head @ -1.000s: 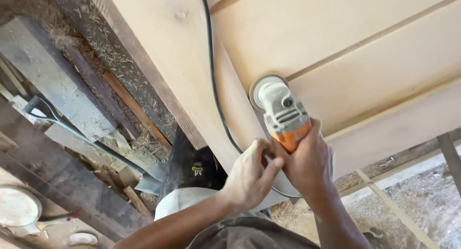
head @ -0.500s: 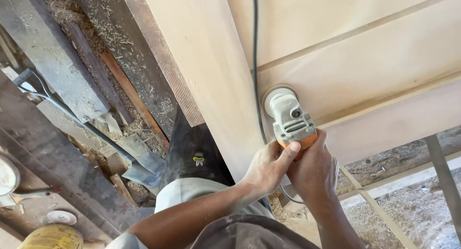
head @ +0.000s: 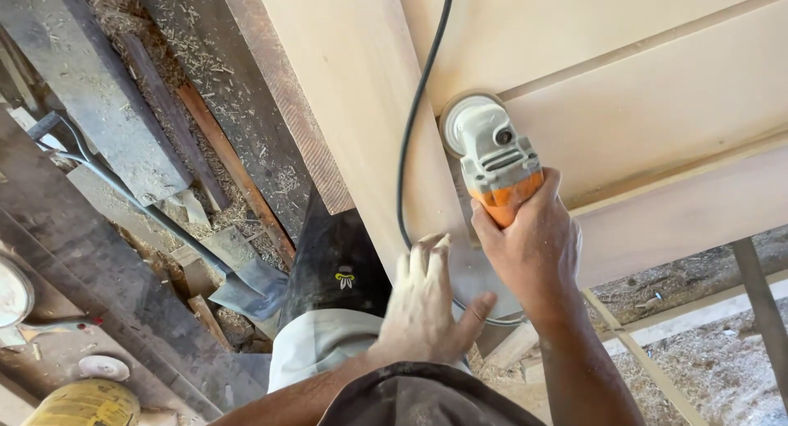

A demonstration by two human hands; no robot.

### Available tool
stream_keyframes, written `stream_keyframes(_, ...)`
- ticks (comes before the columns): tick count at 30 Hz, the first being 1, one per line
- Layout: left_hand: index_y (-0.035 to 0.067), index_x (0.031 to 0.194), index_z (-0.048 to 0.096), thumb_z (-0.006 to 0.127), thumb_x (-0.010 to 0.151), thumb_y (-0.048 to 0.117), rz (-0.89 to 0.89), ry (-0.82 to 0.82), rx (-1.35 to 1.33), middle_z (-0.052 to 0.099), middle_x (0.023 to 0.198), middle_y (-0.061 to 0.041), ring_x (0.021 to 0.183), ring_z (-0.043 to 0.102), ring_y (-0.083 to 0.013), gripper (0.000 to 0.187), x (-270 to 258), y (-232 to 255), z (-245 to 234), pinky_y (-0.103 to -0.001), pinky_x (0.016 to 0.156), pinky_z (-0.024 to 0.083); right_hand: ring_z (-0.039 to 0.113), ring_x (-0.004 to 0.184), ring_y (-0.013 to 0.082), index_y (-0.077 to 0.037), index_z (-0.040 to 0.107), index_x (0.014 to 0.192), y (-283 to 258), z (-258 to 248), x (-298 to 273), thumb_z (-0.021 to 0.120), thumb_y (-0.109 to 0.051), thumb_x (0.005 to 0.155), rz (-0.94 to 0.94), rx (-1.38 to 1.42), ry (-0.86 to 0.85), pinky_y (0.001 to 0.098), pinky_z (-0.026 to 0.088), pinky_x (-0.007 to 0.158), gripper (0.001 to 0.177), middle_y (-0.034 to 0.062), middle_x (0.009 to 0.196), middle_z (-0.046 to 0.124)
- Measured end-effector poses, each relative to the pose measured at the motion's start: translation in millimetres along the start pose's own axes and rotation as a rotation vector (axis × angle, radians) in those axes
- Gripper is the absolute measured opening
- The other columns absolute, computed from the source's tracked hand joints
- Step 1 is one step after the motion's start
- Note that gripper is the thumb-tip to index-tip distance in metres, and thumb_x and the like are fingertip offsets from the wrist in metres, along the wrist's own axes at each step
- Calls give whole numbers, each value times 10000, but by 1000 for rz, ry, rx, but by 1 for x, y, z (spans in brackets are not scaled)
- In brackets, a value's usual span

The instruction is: Sanding the surface of a wooden door using an electric power sander.

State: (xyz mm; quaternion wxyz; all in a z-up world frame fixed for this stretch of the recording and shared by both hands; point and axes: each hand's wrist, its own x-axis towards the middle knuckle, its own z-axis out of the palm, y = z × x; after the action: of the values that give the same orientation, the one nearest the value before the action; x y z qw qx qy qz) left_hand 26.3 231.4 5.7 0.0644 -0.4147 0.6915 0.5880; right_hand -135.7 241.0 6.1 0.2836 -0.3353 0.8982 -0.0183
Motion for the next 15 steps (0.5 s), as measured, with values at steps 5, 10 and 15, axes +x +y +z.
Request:
stream_keyframes(5, 5, 1130, 653, 644, 969, 355, 135, 22, 426, 574, 1207, -156, 973, 533, -290, 386, 6, -33, -17, -447, 801, 458, 696, 802, 479, 40, 442, 1174, 4, 1, -5, 825, -348, 828, -54, -12, 56, 564, 533, 703, 645, 278, 901, 693)
stream_keyframes(10, 84, 914, 688, 666, 904, 275, 476, 132, 569, 600, 1139, -115, 913, 548, -276, 193, 5, -52, -27, -387, 776, 472, 721, 746, 449, 63, 424, 1214, 32, 10, -35, 824, -331, 797, 31, -5, -17, 525, 569, 692, 699, 281, 872, 698)
stream_keyframes(15, 79, 897, 687, 683, 921, 264, 409, -78, 645, 581, 1008, -107, 880, 552, -282, 186, 0, -45, -8, -381, 741, 485, 724, 747, 446, 75, 428, 1238, 56, 22, -62, 828, -303, 776, 74, -38, -14, 522, 570, 701, 718, 286, 868, 699)
